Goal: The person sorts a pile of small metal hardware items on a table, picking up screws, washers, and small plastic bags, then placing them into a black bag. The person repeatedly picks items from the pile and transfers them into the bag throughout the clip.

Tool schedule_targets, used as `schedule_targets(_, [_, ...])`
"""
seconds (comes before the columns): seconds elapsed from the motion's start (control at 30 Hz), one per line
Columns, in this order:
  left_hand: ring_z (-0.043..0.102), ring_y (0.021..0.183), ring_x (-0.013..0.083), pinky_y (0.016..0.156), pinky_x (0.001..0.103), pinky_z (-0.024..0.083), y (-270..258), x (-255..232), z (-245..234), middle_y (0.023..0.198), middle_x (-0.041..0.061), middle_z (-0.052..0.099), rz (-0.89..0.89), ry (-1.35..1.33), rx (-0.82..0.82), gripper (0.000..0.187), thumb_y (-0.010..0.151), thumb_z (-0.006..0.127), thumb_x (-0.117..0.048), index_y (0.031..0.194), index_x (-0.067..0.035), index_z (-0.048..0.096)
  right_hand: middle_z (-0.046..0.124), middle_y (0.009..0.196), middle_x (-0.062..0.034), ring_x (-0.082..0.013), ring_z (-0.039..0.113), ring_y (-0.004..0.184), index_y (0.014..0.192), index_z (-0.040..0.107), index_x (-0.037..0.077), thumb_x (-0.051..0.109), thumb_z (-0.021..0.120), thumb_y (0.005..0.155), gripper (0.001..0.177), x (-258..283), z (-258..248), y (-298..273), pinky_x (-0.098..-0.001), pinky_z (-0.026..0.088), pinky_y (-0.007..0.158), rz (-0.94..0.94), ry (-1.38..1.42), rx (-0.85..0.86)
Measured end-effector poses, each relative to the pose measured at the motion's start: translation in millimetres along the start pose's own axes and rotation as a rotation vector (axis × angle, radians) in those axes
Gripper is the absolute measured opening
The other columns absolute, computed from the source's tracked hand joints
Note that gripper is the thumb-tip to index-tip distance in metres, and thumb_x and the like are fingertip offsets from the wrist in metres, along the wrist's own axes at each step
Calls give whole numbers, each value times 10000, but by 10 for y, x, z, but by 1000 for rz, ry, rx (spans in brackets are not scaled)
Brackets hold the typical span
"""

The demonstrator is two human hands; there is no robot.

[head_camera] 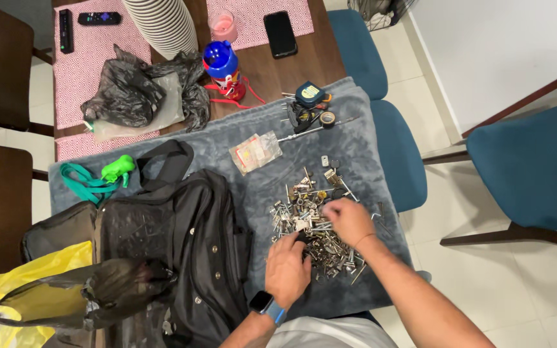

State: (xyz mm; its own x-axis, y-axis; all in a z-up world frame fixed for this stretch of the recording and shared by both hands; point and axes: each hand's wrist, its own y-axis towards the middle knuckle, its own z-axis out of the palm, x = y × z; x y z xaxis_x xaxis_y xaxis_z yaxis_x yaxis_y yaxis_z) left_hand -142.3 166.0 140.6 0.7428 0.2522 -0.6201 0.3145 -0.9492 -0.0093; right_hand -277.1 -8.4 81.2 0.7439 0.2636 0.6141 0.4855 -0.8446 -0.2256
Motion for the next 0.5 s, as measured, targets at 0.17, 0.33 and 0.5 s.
schedule_targets(0.17, [600,1145,368,969,474,463,-42,-61,-36,1231,133,660,-100,-132,-69,253,773,772,-119,1005,-46,702,728,1066,-99,-195,661,860,1234,708,20,177,688,989,292,-383,-286,-24,-335,507,773,364,1029,-49])
schedule_targets(0.33, [634,1070,357,899,476,481,3,-134,-167,1144,97,689,-250,-262,-18,193,795,756,-120,966,-53,696,742,954,-26,-135,728,856,1161,651,81,203,604,914,280,-455,-613,-231,-326,587,798,585,1492,91])
schedule_targets(0.5, [658,947,354,808,461,511,95,-280,-326,1009,103,685,-261,-283,20,136,826,741,-128,926,-63,675,702,879,-27,-217,666,852,1054,721,76,192,733,876,213,-196,-339,87,-385,548,778,286,840,56])
